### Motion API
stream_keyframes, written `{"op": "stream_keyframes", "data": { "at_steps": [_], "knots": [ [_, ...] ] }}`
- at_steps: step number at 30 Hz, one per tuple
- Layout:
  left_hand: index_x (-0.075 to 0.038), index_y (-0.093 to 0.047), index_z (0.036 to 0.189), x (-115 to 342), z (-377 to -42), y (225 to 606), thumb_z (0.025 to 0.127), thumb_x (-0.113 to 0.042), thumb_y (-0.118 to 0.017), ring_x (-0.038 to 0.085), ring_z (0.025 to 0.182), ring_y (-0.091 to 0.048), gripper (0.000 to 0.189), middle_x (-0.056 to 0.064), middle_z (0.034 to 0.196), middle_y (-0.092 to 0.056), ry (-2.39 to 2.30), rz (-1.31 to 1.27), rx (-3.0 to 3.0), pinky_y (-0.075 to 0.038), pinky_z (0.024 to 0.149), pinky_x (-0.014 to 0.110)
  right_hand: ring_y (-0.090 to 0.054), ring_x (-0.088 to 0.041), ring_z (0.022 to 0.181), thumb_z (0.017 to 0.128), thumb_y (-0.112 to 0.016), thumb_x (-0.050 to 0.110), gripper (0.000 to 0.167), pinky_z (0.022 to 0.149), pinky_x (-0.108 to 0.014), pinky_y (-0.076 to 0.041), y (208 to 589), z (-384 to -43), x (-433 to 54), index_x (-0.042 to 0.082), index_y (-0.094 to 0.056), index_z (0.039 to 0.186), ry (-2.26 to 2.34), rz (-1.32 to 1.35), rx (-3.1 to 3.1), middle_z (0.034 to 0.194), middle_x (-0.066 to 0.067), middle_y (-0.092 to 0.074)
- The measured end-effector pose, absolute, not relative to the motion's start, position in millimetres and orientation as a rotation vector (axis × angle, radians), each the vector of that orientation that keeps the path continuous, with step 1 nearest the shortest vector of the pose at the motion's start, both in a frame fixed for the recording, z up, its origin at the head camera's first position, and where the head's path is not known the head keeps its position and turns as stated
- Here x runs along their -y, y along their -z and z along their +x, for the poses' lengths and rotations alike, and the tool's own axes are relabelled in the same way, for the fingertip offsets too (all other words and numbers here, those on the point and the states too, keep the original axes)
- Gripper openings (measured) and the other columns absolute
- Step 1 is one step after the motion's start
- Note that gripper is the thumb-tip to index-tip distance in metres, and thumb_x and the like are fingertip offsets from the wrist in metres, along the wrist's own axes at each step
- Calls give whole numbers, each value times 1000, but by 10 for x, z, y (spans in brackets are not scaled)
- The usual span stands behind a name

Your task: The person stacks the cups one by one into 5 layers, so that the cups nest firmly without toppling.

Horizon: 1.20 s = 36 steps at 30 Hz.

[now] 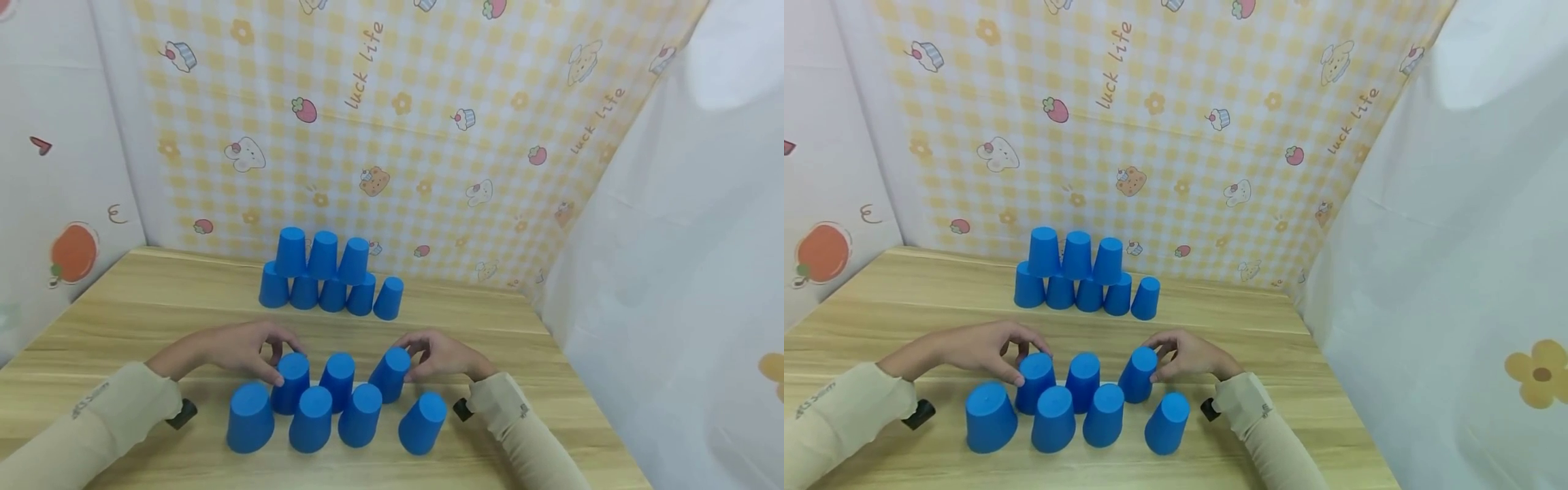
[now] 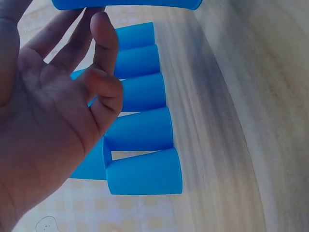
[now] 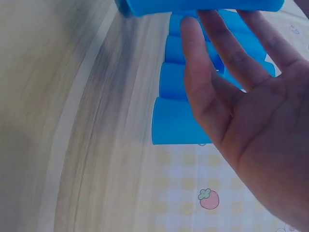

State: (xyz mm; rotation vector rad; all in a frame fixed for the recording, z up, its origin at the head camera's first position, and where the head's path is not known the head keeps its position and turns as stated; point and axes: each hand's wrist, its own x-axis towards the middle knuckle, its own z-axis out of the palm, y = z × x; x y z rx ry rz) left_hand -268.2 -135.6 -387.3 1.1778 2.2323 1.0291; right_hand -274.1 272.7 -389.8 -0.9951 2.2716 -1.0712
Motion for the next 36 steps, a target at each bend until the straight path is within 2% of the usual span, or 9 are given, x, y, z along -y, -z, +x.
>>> {"op": "stream_keyframes", "data": {
  "at_steps": [9,19,23,26,30,36],
  "knots": [
    [-11,-67,123,1347,-2679,3938,84,-37,-79,13,86,-58,48,-6,107,-63,-1017,1193,-2393,-51,71,29,-67,-24,105,85,-75,6,41,83,-40,-57,3906,-2754,-2691,10,-66,124,1207,-908,-2327,118,-4,-70],
    [-13,-69,117,1276,-2702,3953,81,-42,-81,8,68,-56,49,-8,85,-63,-966,1163,-2559,-50,59,25,-66,-25,108,87,-76,18,40,88,-42,-55,3853,-2752,-2598,9,-66,124,1327,-709,-2469,116,-6,-70],
    [-13,-70,115,1246,-2721,3993,79,-43,-82,6,67,-56,48,-7,93,-67,-960,1148,-2616,-51,59,25,-68,-28,106,89,-75,19,40,87,-44,-56,3830,-2748,-2543,7,-64,126,1379,-660,-2508,119,-10,-69],
    [-14,-70,114,1221,-2720,4031,79,-44,-82,7,70,-59,48,-5,102,-68,-971,1122,-2645,-52,60,25,-69,-28,102,90,-75,23,43,83,-47,-56,3842,-2758,-2503,7,-64,128,1382,-580,-2571,121,-13,-67],
    [-14,-71,113,1176,-2713,4054,78,-46,-83,14,80,-63,48,-4,104,-70,-964,1065,-2690,-53,65,27,-70,-26,97,88,-76,27,48,76,-49,-56,3851,-2781,-2464,8,-63,130,1402,-454,-2640,122,-13,-67],
    [-15,-70,113,1150,-2694,4016,76,-45,-84,22,100,-65,49,-5,105,-69,-929,1009,-2752,-55,84,44,-69,-23,94,86,-78,31,53,76,-53,-56,3788,-2829,-2369,10,-61,132,1508,-330,-2716,121,-11,-68]
  ]
}}
